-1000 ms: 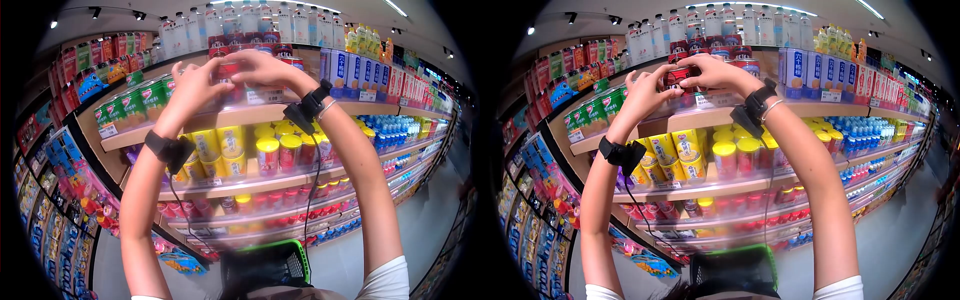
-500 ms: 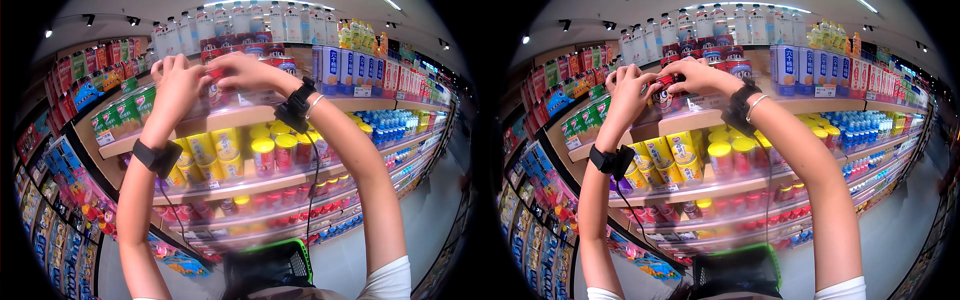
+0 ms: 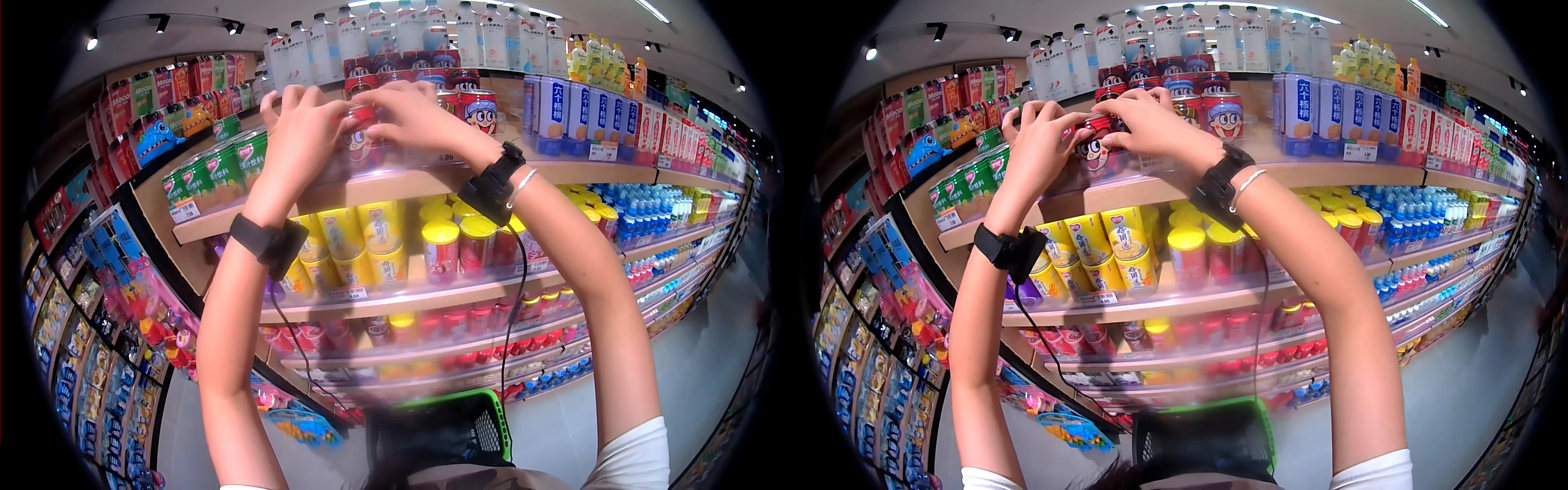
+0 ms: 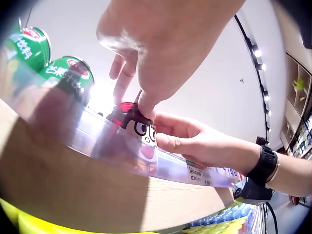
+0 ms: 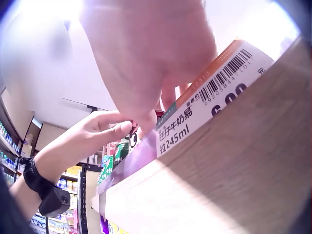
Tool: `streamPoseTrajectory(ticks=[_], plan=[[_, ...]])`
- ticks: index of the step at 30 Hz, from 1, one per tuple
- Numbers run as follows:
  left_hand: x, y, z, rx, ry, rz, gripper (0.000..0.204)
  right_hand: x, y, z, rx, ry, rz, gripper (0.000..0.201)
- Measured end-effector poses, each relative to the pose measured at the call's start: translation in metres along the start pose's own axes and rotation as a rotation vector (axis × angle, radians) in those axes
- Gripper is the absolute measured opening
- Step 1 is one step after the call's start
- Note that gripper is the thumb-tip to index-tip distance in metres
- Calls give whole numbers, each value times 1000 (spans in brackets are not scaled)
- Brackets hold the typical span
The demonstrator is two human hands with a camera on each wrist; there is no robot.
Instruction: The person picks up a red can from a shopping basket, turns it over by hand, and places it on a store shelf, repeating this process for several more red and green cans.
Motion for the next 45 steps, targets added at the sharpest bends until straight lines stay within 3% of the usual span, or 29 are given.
streamPoseTrajectory(ticks=[3, 7, 10, 12, 14, 16, 18, 20, 21, 22, 24, 27, 28, 29, 31, 32, 33, 34, 35, 36, 37, 38, 40, 41, 42, 44, 45], plan=[[-1, 1, 5, 75, -59, -41, 22, -7, 2, 10, -98, -161, 104, 49], [-22, -4, 45, -150, -193, 33, 22, -46, 21, 51, -197, -404, 126, 37], [-85, -22, 84, -438, -150, 158, 27, -118, 50, 78, -201, -540, 123, 33], [-151, -50, 95, -535, -141, 200, 28, -191, 63, 64, -94, -557, 34, 29], [-248, -86, 74, -809, 38, 390, 28, -268, 80, 24, 3, -380, -114, 25], [-361, -138, 38, -841, 670, 739, 26, -357, 89, -41, 160, -10, -388, 20], [-498, -192, 32, -1107, 997, 1281, 24, -466, 112, -104, 551, 236, -927, 17], [-593, -236, 48, -1065, 1277, 1379, 27, -543, 151, -130, 566, 393, -1153, 15], [-616, -254, 51, -1087, 1437, 1280, 28, -559, 169, -135, 494, 508, -969, 15], [-633, -269, 53, -1105, 1577, 1179, 28, -570, 184, -140, 508, 513, -846, 13], [-674, -297, 40, -1165, 1721, 1219, 27, -597, 205, -164, 517, 787, -782, 9], [-758, -341, 7, -1153, 1813, 1134, 27, -694, 226, -237, 568, 1000, -1012, 17], [-799, -358, -8, -1211, 1807, 999, 24, -720, 231, -263, 634, 1177, -1177, 23], [-822, -371, -19, -1155, 1909, 1019, 23, -764, 244, -310, 710, 1469, -1139, 22], [-873, -405, -65, -1102, 2036, 1049, 22, -802, 256, -385, 885, 1467, -1138, 25], [-900, -420, -82, -1083, 2103, 1075, 23, -822, 261, -426, 858, 1379, -1101, 25], [-905, -435, -103, -1108, 2106, 927, 23, -834, 265, -456, 691, 1427, -1123, 23], [-946, -450, -118, -1173, 2105, 912, 23, -830, 266, -470, 591, 1411, -1038, 21], [-953, -468, -133, -1190, 2071, 1003, 20, -874, 278, -514, 737, 1364, -1125, 22], [-1005, -484, -149, -1142, 2054, 906, 17, -889, 287, -544, 738, 1507, -1019, 23], [-1017, -495, -157, -1133, 2059, 1073, 15, -911, 294, -563, 825, 1454, -1154, 24], [-1040, -506, -163, -1079, 2038, 1148, 20, -924, 306, -584, 781, 1490, -957, 25], [-1109, -518, -178, -659, 1963, 920, 40, -962, 324, -614, 857, 1491, -944, 26], [-1147, -525, -186, -661, 1865, 1067, 63, -981, 334, -628, 830, 1505, -950, 25], [-1151, -530, -186, -716, 1756, 1269, 77, -999, 343, -641, 804, 1519, -957, 25], [-1189, -543, -191, -631, 1857, 1056, 87, -1038, 361, -661, 843, 1524, -865, 24], [-1205, -552, -183, -470, 1996, 1051, 96, -1057, 369, -670, 862, 1535, -842, 24]])
Point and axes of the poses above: each hand's wrist, its own x-axis towards the middle knuckle, its own z-axis out of the back of the hand, y = z × x, the point moved 4 cm from there along x, towards the middle knuckle, and after that the axes turned 1 degree about -z, right-handed, at the moved point
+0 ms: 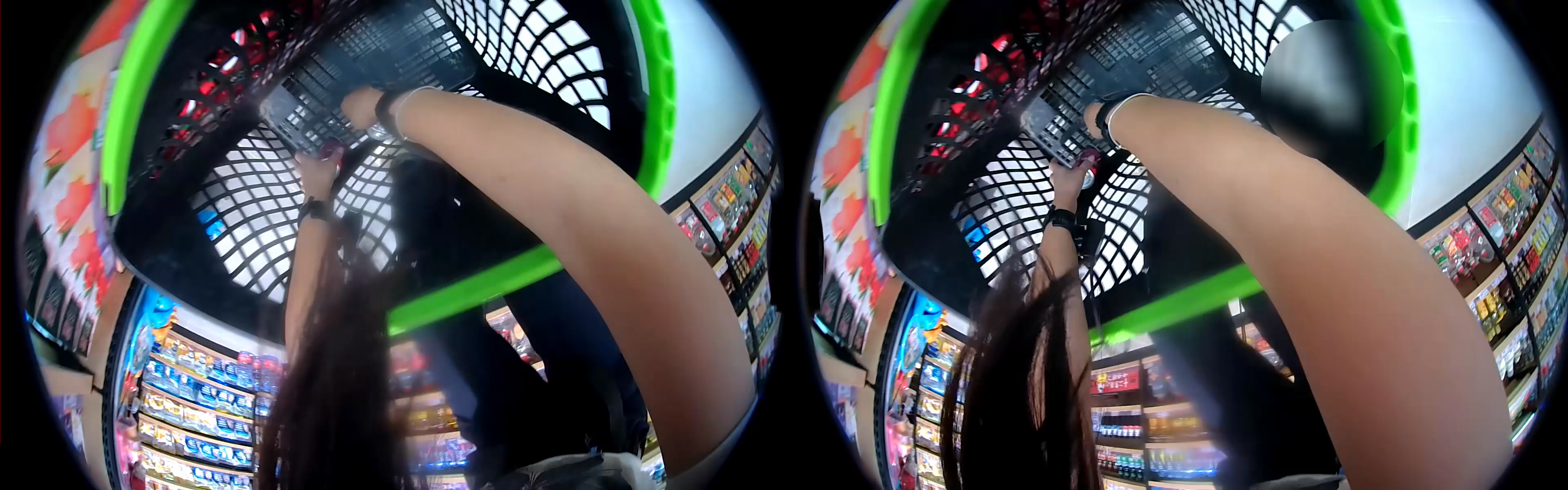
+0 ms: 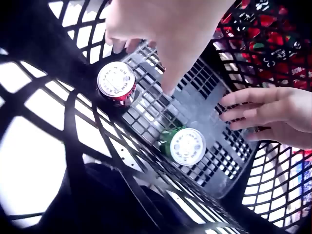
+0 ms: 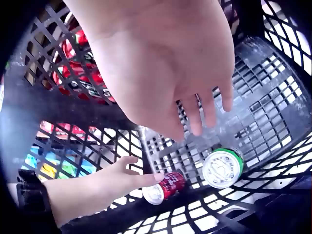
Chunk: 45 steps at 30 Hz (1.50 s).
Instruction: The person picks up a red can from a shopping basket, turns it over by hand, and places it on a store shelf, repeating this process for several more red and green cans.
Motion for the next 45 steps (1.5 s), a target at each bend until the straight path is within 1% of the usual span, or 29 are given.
streamPoseTrajectory(ticks=[3, 5, 8, 10, 11, 12, 13, 15, 16, 17, 18, 19, 20, 21, 22, 23, 24, 25, 27, 28, 29, 30, 32, 36, 37, 40, 41, 44, 45], plan=[[24, 35, -40, -38, 158, -15, 103, 8, -19, -35, 38, 21, -114, 33], [28, 33, -38, 136, 152, -96, 84, -1, -27, -45, 156, 69, -185, 38], [30, 34, -18, 84, 218, -343, 62, -21, -16, -45, 26, -69, -56, 42], [8, 15, 5, -137, 349, -259, 60, -47, 3, -22, 24, -242, 88, 47], [-12, -4, 29, -242, 401, -212, 59, -56, 15, -11, 134, -294, 74, 63], [-49, -43, 63, -319, 498, -137, 57, -65, 27, -3, 238, -211, 63, 70], [-68, -57, 88, -273, 488, -225, 56, -75, 40, 8, 334, -131, 50, 79], [-113, -82, 138, -383, 543, -251, 57, -99, 76, 24, 474, -203, 85, 87], [-142, -103, 168, -364, 494, -346, 56, -130, 94, 46, 521, -307, 142, 78], [-170, -117, 199, -285, 457, -246, 58, -150, 108, 58, 587, -369, 188, 70], [-197, -123, 223, -391, 414, -283, 58, -174, 123, 75, 655, -413, 206, 75], [-221, -133, 249, -506, 354, -340, 58, -219, 141, 112, 679, -415, 96, 71], [-257, -153, 277, -539, 267, -454, 55, -255, 154, 138, 893, -367, 131, 69], [-295, -178, 300, -579, 186, -571, 52, -308, 172, 181, 904, -554, 158, 67], [-325, -199, 316, -797, 204, -574, 47, -342, 182, 199, 975, -580, 188, 68], [-355, -212, 332, -1009, 242, -564, 43, -392, 206, 235, 909, -512, 99, 69], [-390, -220, 352, -966, 330, -525, 35, -442, 227, 276, 830, -504, 96, 73], [-418, -232, 371, -966, 295, -524, 32, -489, 249, 302, 772, -488, 94, 77], [-467, -261, 407, -1156, 231, -519, 36, -563, 289, 346, 565, -708, 252, 78], [-488, -278, 423, -1351, 203, -527, 41, -607, 314, 369, 584, -624, 271, 83], [-509, -296, 440, -1535, 174, -547, 46, -637, 332, 380, 554, -685, 344, 92], [-548, -314, 476, -1408, 166, -705, 50, -658, 349, 391, 452, -774, 413, 95], [-598, -333, 513, -1454, 101, -859, 59, -701, 386, 418, 262, -907, 596, 100], [-660, -332, 565, -1396, 151, -806, 57, -745, 436, 440, -23, -1147, 815, 96], [-677, -335, 579, -1473, 146, -880, 59, -758, 451, 447, -24, -1113, 777, 94], [-703, -338, 607, -1462, 152, -1096, 59, -787, 484, 465, 23, -1103, 923, 96], [-706, -341, 613, -1622, 448, -1177, 59, -797, 496, 475, -5, -1118, 928, 97], [-742, -349, 637, -1692, 731, -1449, 66, -812, 523, 500, -98, -1076, 966, 99], [-748, -346, 646, -1704, 688, -1517, 67, -815, 533, 507, -93, -1026, 953, 99]])
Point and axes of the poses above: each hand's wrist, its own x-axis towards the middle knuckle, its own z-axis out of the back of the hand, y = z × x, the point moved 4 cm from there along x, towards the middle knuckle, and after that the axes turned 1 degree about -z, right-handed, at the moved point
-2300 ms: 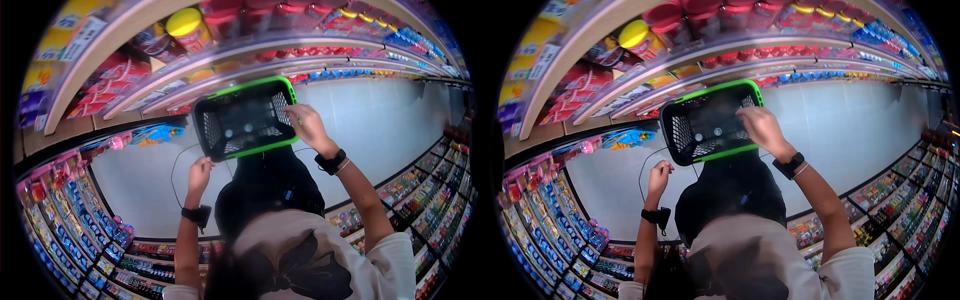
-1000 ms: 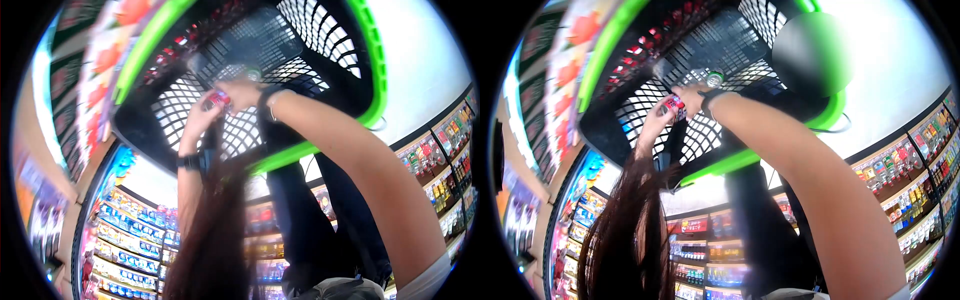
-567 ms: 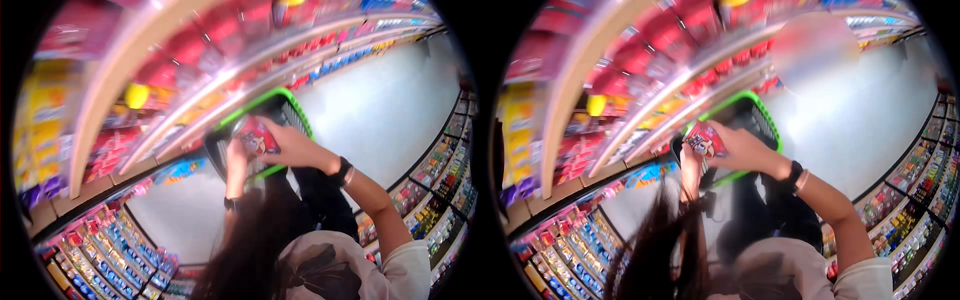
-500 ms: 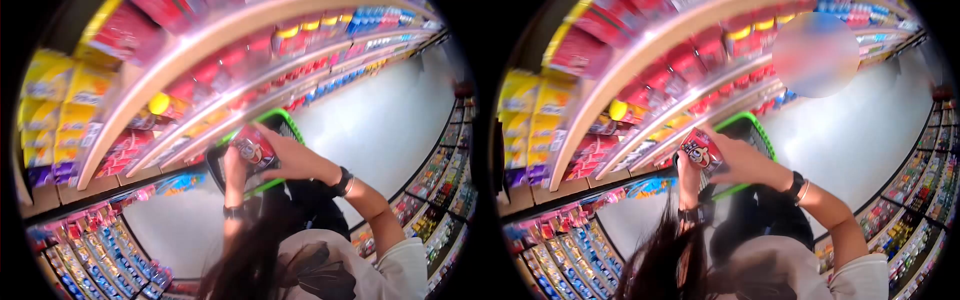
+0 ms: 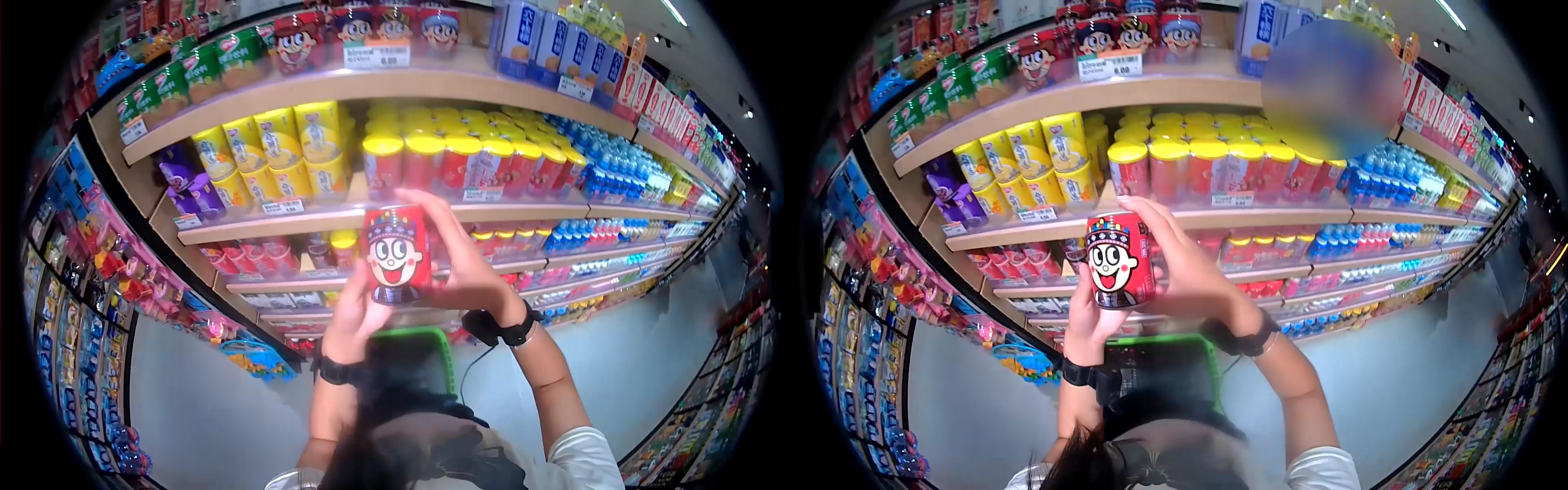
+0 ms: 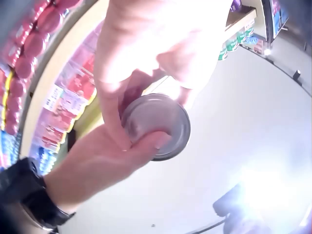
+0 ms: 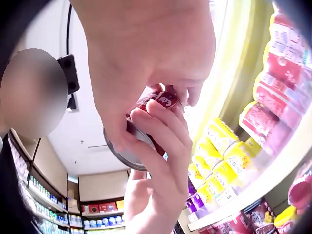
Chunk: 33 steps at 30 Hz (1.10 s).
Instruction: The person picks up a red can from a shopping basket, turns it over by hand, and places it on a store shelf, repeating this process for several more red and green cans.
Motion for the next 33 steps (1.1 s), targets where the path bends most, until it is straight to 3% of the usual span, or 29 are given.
streamPoseTrajectory(ticks=[2, 4, 8, 12, 15, 16, 18, 20, 21, 24, 25, 28, 29, 31, 33], plan=[[6, -13, -8, 122, 40, -72, 70, 13, 14, 3, 11, -24, 101, 97], [8, -26, -3, 262, -44, -126, 66, 21, 32, 7, -101, -112, 235, 96], [18, -46, -18, 356, -10, -205, 61, 25, 42, 12, -228, -197, 242, 93], [21, -44, -26, 238, -13, -228, 67, 28, 51, 12, -287, -274, 305, 86], [18, -45, -51, 91, 215, -171, 68, 34, 58, 15, -289, -246, 434, 83], [18, -45, -57, -38, 310, -143, 67, 35, 62, 15, -280, -228, 431, 82], [18, -47, -60, -12, 264, -183, 69, 38, 69, 15, -288, -196, 455, 81], [18, -51, -59, 92, 151, -186, 70, 42, 67, 15, -232, -276, 466, 81], [23, -54, -62, 1, 138, -177, 71, 44, 66, 15, -207, -316, 467, 81], [38, -68, -68, 218, 62, -243, 64, 49, 74, 24, -207, -345, 474, 87], [43, -71, -69, 266, 139, -216, 61, 52, 74, 30, -233, -335, 462, 88], [48, -80, -71, 393, 73, -205, 57, 60, 77, 43, -249, -300, 480, 88], [47, -81, -81, 453, 165, -149, 63, 60, 78, 44, -204, -280, 466, 89], [52, -68, -86, 86, 399, -38, 70, 61, 79, 43, -133, -234, 438, 90], [50, -64, -83, 177, 342, -48, 79, 60, 79, 41, -82, -176, 403, 91]])
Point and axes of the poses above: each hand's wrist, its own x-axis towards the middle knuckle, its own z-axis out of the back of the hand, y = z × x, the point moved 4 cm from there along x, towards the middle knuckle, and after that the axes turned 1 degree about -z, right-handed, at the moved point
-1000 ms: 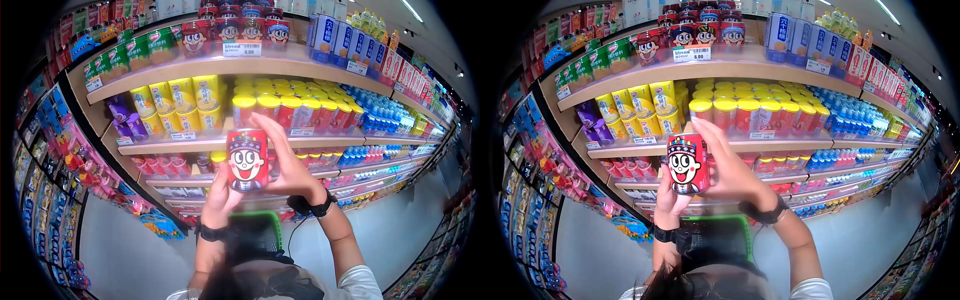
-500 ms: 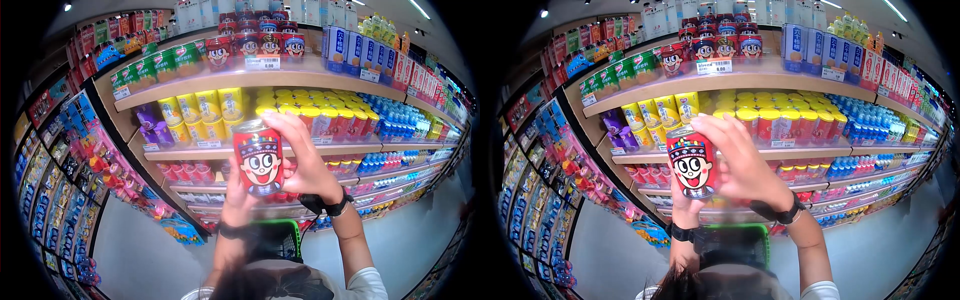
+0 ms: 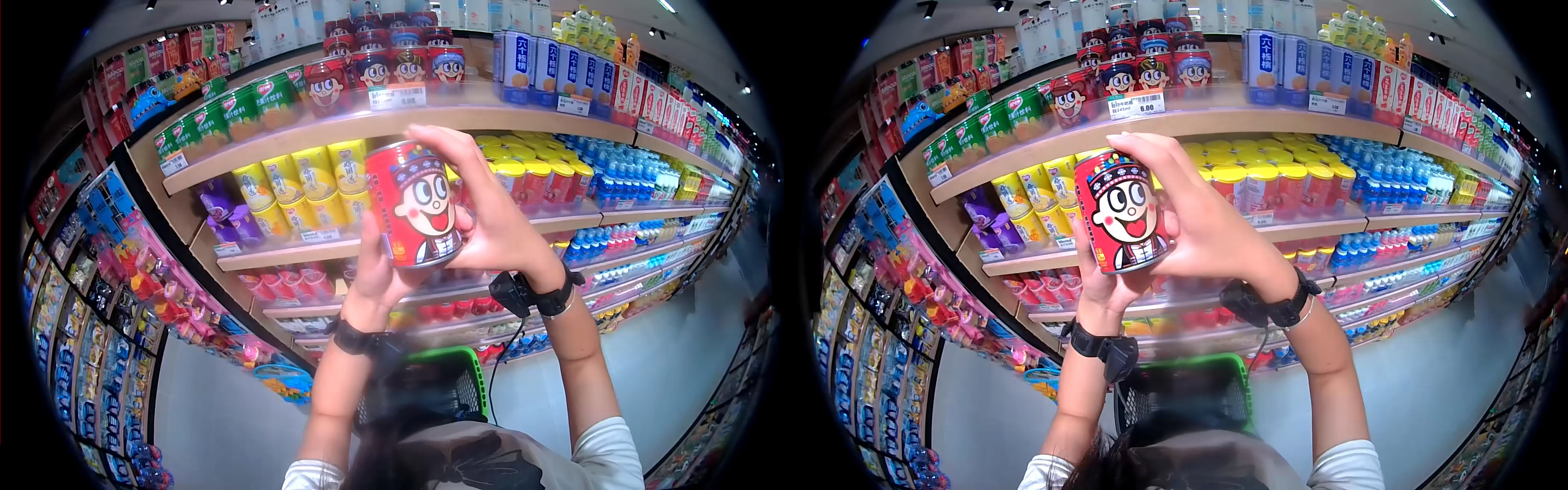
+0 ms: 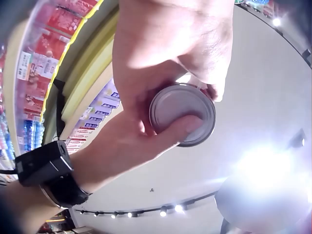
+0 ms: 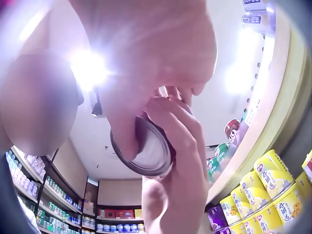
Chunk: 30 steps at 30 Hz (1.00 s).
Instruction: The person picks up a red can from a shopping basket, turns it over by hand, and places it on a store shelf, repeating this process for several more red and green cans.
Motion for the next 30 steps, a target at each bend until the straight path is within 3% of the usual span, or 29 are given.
streamPoseTrajectory(ticks=[1, 3, 5, 7, 10, 12, 15, 16, 19, 20, 23, 26, 27, 28, 30], plan=[[-2, 3, 0, 45, -27, 7, 84, -1, 3, 0, -83, 25, 6, 92], [-4, 4, 3, 27, 110, 2, 85, -3, 14, 2, -246, 66, 21, 93], [-18, 2, 2, 304, -227, -87, 86, -5, 20, 1, -382, 103, 33, 92], [-17, -8, -9, 565, -285, -73, 85, -8, 16, 0, -443, 123, 35, 91], [-21, -5, -5, 519, -213, -42, 77, -12, 12, 3, -293, 60, -39, 93], [-17, -4, -17, 137, -77, 85, 73, -16, 10, 3, -222, 20, -43, 99], [-10, -12, -34, -158, 145, 20, 71, -19, 15, 3, 28, -31, -37, 103], [-9, -15, -39, -185, 189, -15, 70, -17, 20, 5, -55, -10, -70, 104], [-19, -28, -42, 379, -133, 55, 76, -9, 36, 2, -280, -80, -4, 104], [-22, -34, -48, 610, -162, -20, 77, -9, 39, 0, -392, -54, 2, 100], [-38, -35, -64, 794, -281, -7, 83, -15, 34, -6, -219, -28, -1, 85], [-48, -29, -49, 727, -237, -33, 82, -20, 35, -6, -271, 5, 1, 87], [-49, -25, -41, 533, -176, 32, 81, -22, 36, -7, -292, 13, -2, 89], [-50, -22, -34, 338, -118, 95, 80, -25, 34, -9, -127, -33, -59, 90], [-46, -19, -29, 226, -83, 56, 75, -28, 27, -17, 79, -125, -115, 94]])
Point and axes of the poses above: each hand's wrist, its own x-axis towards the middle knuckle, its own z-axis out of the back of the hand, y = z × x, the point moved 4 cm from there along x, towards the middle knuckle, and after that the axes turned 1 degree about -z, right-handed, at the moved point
